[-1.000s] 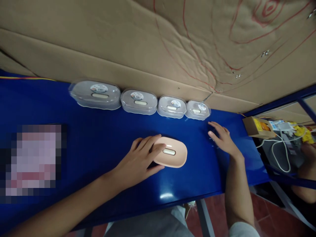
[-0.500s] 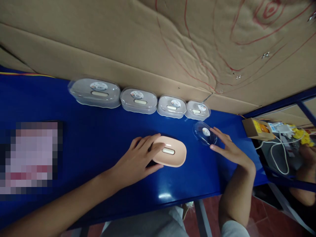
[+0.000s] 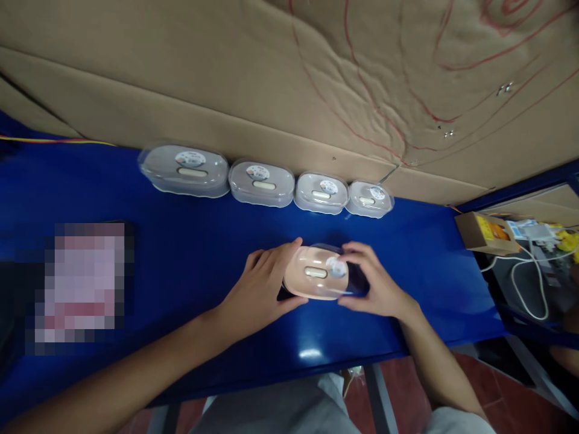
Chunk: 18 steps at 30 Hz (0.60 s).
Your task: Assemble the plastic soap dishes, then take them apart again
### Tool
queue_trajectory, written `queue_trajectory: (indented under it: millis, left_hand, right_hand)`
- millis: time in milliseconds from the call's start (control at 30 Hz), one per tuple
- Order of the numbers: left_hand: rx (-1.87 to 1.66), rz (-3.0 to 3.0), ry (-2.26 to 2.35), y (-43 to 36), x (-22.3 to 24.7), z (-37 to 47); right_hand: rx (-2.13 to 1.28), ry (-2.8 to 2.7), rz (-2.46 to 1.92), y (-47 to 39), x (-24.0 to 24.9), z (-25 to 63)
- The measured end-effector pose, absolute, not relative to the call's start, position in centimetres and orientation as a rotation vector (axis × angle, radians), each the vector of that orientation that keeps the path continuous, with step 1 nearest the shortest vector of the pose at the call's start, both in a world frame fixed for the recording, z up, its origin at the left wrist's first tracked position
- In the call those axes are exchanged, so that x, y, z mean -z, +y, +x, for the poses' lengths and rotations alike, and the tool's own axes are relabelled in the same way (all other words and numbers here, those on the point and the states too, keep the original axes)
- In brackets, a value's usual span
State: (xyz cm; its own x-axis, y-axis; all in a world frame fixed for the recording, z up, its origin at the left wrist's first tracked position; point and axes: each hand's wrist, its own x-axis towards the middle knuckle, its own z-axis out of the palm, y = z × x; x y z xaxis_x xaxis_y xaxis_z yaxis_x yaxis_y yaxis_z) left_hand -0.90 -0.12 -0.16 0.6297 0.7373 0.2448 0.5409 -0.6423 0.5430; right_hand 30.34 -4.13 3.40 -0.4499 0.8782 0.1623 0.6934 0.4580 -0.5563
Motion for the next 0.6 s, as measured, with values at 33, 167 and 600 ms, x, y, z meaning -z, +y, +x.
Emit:
queue_trajectory:
  millis: [33,167,600]
  left_hand:
    - [-0.654,2.410,1.017,-0.2,0.3,-0.9]
    - [-0.699,2.326,0.999,0.0,0.6,-0.9]
    - [-0.626,2.238,0.959,0.0,0.1,-0.9]
  right_hand:
    - [-0.587,-2.335,-1.285,-4.3,-3.1,29.5]
    - [-0.423,-2.405,-1.248,-4.6,-1.8,27.4]
    - [-0.233,-2.439,-1.120,-4.6,-2.7,28.4]
